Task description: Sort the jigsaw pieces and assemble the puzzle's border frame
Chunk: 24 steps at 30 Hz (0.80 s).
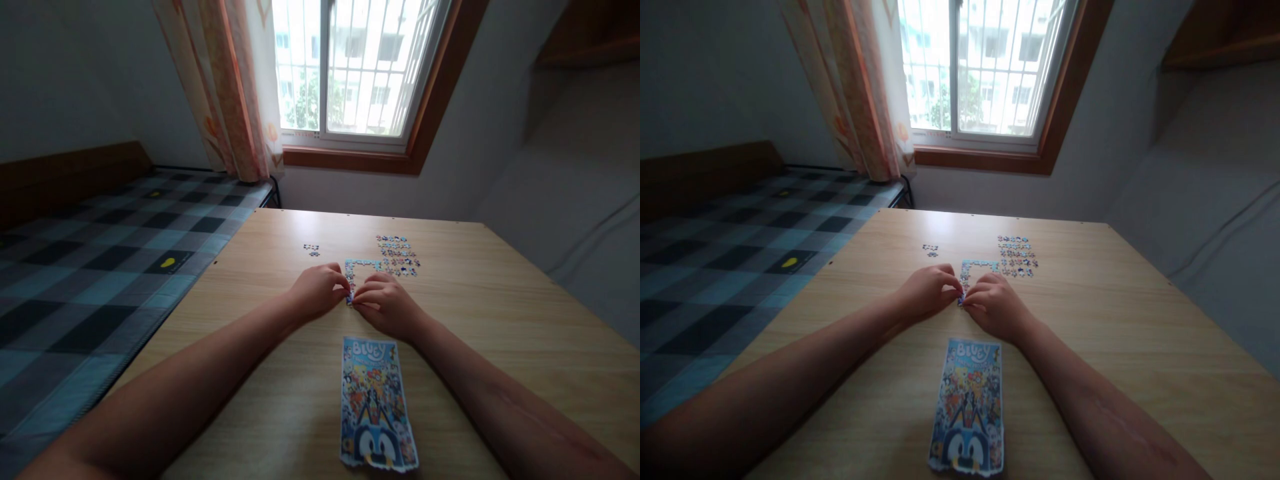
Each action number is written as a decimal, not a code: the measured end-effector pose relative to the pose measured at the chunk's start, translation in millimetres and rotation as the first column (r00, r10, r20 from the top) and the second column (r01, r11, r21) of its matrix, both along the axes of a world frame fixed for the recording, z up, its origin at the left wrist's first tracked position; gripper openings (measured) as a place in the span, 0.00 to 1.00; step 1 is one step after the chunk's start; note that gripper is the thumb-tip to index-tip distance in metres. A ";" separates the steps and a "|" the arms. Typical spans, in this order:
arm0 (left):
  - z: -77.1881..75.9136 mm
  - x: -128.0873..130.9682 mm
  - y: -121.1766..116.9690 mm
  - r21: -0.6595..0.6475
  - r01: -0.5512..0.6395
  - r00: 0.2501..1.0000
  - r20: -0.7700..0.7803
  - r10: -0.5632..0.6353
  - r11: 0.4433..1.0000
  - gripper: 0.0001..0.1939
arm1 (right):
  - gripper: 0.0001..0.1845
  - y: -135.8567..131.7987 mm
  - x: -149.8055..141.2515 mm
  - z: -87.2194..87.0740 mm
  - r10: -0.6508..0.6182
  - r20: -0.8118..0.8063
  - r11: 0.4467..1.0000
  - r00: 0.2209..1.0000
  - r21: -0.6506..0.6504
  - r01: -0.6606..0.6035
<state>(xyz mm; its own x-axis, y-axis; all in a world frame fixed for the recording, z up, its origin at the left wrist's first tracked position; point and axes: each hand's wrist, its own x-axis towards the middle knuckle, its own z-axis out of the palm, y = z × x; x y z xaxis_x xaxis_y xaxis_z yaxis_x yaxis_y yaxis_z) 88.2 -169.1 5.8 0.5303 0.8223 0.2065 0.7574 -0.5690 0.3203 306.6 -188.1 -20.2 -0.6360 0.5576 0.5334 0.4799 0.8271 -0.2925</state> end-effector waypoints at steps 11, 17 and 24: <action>1.7 0.0 -1.4 -0.004 0.004 1.000 0.003 -0.004 1.000 0.09 | 0.08 -0.6 0.0 1.9 -0.022 -0.029 0.999 0.999 0.036 0.023; 0.3 -0.4 -0.5 0.010 0.013 1.000 0.004 -0.013 1.000 0.09 | 0.10 0.1 0.6 1.7 -0.148 -0.112 0.982 0.983 0.105 0.159; -2.4 -1.9 0.6 0.030 0.057 0.997 0.059 -0.058 0.998 0.09 | 0.07 8.7 17.3 9.1 -0.307 -0.223 0.920 0.925 0.181 0.349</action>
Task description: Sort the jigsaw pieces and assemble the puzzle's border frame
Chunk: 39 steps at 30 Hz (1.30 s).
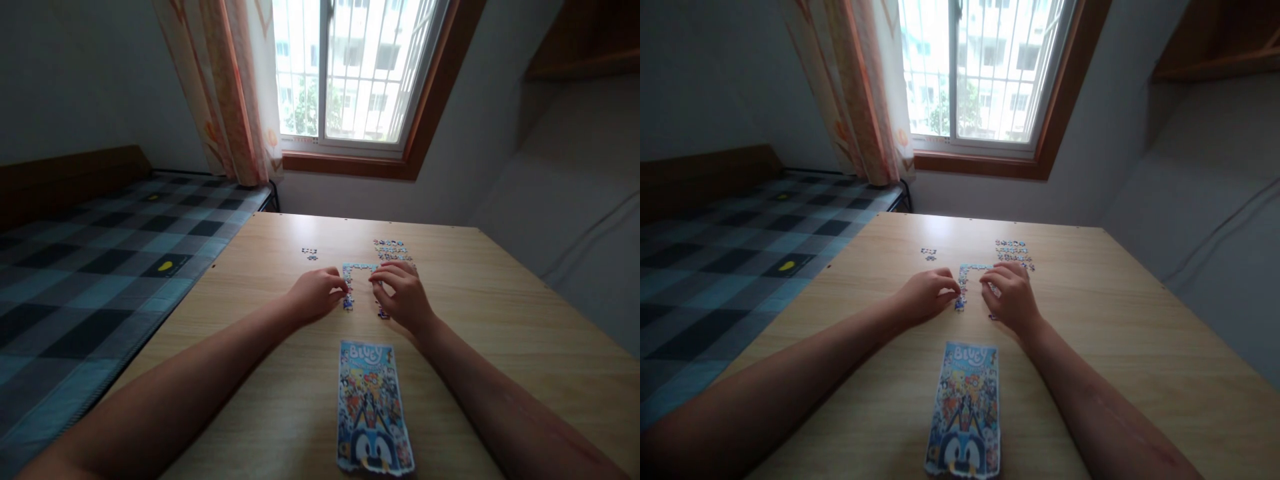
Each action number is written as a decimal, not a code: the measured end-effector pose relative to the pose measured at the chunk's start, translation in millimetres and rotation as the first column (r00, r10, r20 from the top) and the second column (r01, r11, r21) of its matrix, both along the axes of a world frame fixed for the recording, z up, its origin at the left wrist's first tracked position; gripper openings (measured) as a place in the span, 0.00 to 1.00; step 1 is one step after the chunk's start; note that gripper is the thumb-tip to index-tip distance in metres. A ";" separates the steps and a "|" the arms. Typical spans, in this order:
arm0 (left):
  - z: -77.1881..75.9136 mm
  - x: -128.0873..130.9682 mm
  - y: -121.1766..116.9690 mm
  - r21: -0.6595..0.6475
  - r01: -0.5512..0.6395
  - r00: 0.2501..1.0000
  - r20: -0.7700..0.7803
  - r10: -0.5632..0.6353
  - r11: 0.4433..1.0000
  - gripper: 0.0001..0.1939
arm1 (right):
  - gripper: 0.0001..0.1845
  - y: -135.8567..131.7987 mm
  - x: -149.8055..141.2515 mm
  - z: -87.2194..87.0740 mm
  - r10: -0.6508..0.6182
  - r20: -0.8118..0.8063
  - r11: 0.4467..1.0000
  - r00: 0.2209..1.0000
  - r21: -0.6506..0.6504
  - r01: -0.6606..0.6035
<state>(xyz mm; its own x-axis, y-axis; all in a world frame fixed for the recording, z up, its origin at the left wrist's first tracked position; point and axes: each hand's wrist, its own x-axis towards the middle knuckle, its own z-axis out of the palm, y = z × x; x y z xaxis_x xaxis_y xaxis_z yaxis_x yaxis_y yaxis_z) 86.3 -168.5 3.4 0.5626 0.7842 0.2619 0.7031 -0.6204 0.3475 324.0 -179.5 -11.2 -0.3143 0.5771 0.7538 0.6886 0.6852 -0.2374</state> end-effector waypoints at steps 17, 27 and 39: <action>-9.5 -38.7 40.7 -0.073 -0.299 0.942 0.134 0.307 0.951 0.22 | 0.08 24.2 25.0 -18.3 -0.250 -0.283 0.968 0.926 -0.093 0.233; -7.8 -16.9 22.2 -0.016 -0.406 0.913 -0.048 0.405 0.914 0.19 | 0.08 24.6 23.9 -20.4 -0.280 -0.220 0.959 0.935 -0.096 0.265; 0.2 -30.0 6.7 -0.137 -0.173 0.984 0.024 0.178 0.975 0.07 | 0.08 17.6 25.2 -14.2 -0.237 -0.217 0.970 0.947 -0.113 0.217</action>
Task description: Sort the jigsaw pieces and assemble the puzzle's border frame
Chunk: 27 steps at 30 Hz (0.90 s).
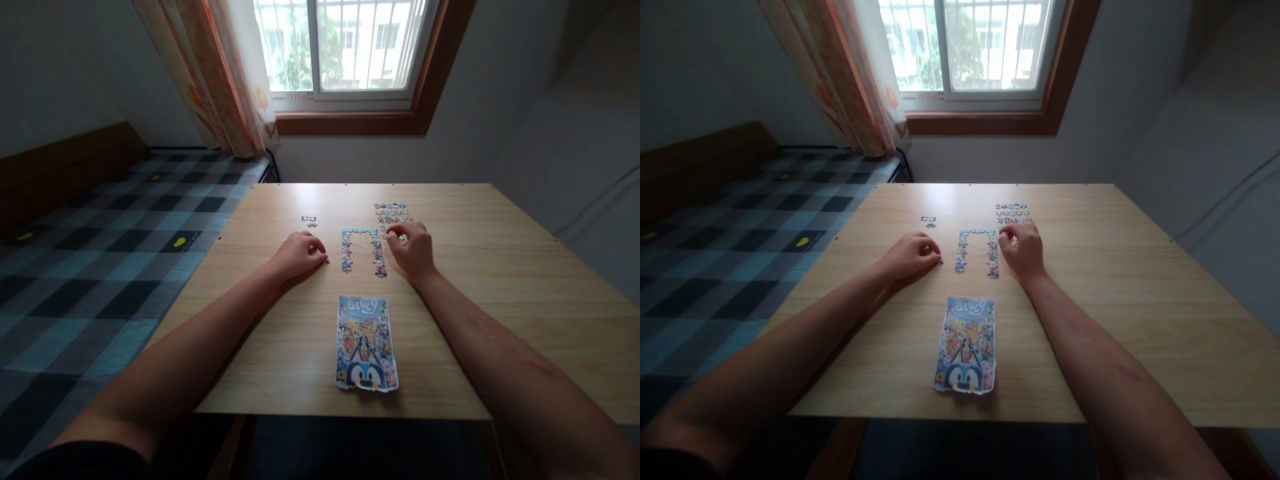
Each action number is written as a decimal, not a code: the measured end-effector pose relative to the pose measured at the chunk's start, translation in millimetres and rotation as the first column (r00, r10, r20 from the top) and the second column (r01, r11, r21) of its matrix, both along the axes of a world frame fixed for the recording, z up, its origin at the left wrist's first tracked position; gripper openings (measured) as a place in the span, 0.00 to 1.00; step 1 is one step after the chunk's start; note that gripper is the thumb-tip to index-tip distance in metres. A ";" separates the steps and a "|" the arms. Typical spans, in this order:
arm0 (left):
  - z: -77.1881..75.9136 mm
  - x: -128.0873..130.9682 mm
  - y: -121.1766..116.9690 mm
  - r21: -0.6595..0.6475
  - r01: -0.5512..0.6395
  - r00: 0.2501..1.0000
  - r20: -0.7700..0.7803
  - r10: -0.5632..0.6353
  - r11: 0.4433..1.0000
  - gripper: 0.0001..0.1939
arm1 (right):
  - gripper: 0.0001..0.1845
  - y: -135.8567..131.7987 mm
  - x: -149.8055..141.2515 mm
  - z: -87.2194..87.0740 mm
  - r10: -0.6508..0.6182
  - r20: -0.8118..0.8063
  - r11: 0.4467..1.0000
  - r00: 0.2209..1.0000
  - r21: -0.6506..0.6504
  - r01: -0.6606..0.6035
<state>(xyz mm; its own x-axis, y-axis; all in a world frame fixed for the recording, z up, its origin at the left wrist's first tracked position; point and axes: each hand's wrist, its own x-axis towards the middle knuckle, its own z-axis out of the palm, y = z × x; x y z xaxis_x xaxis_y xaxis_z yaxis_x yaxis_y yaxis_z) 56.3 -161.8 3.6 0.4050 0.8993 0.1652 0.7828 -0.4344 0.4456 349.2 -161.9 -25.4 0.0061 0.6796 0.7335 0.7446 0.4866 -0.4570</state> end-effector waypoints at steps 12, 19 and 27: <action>9.4 -18.7 -2.8 0.024 0.234 0.971 -0.051 -0.232 0.972 0.07 | 0.10 -16.8 -13.7 10.5 0.304 0.217 0.951 0.928 -0.020 -0.308; 2.0 -22.9 3.5 0.073 0.301 0.953 0.003 -0.302 0.951 0.05 | 0.15 -24.9 -24.4 8.3 0.417 0.315 0.905 0.853 -0.059 -0.421; 9.2 -11.9 -5.9 0.079 0.323 0.946 -0.047 -0.320 0.943 0.05 | 0.16 -31.4 -32.1 3.1 0.488 0.376 0.873 0.788 -0.215 -0.438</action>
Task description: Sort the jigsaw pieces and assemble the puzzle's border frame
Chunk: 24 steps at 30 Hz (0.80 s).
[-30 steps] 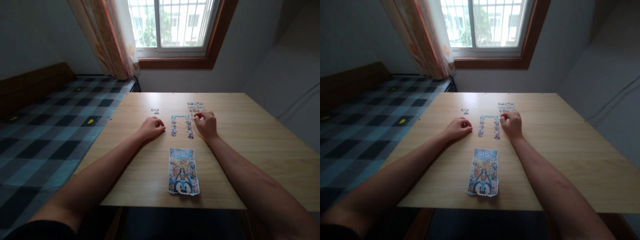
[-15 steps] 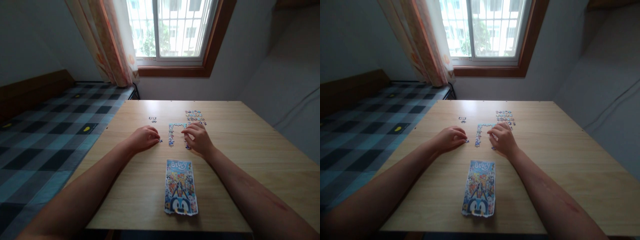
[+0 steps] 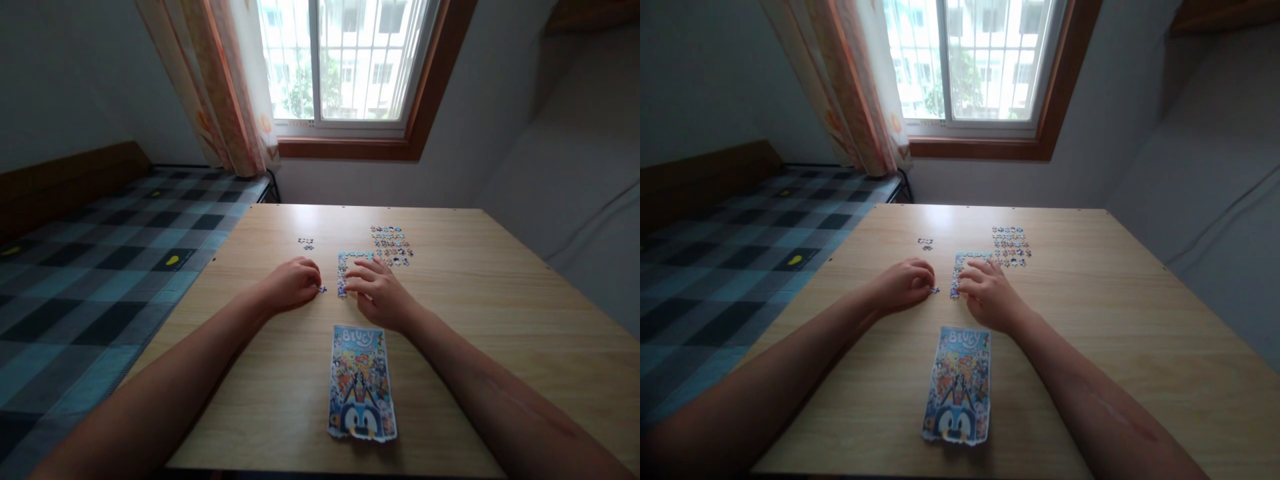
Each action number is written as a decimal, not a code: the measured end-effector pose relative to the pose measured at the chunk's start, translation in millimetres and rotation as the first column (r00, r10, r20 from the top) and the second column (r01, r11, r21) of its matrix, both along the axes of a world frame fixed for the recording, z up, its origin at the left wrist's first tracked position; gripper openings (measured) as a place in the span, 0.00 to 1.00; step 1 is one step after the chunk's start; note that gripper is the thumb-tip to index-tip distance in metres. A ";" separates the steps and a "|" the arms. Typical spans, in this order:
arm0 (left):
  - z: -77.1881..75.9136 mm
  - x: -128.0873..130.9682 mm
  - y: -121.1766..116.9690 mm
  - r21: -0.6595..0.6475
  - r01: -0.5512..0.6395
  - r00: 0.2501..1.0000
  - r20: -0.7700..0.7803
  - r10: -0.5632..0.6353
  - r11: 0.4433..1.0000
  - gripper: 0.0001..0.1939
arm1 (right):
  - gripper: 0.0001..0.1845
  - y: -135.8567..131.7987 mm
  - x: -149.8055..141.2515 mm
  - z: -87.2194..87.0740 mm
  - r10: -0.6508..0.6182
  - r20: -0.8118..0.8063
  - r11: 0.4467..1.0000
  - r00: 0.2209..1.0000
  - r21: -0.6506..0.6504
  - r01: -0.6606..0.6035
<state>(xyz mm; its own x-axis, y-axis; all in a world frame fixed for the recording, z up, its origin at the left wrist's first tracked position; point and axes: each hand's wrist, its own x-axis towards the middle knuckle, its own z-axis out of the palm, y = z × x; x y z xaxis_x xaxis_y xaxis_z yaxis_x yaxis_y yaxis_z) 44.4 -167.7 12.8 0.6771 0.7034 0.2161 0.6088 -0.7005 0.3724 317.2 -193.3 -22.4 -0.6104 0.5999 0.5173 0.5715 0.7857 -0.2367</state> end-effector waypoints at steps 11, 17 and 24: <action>-4.8 5.0 -3.1 -0.128 -0.133 0.990 -0.056 0.127 0.983 0.07 | 0.16 -0.6 -2.8 1.4 0.030 0.021 0.999 0.999 -0.018 -0.029; -5.7 5.3 -5.7 -0.132 -0.102 0.994 0.017 0.105 0.986 0.07 | 0.19 -1.2 -4.0 4.3 0.038 0.026 0.999 0.999 -0.029 -0.037; -12.5 19.5 -15.4 -0.047 -0.048 0.995 0.087 0.052 0.998 0.10 | 0.16 0.0 -3.9 4.0 0.025 0.032 0.999 0.999 -0.034 -0.024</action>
<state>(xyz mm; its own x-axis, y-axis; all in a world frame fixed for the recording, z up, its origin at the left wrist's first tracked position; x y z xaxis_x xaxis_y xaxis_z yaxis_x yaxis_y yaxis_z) 63.9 -183.2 0.3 0.6207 0.7463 0.2404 0.6063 -0.6513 0.4563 313.3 -193.3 -18.4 -0.6413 0.6008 0.4772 0.5595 0.7918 -0.2450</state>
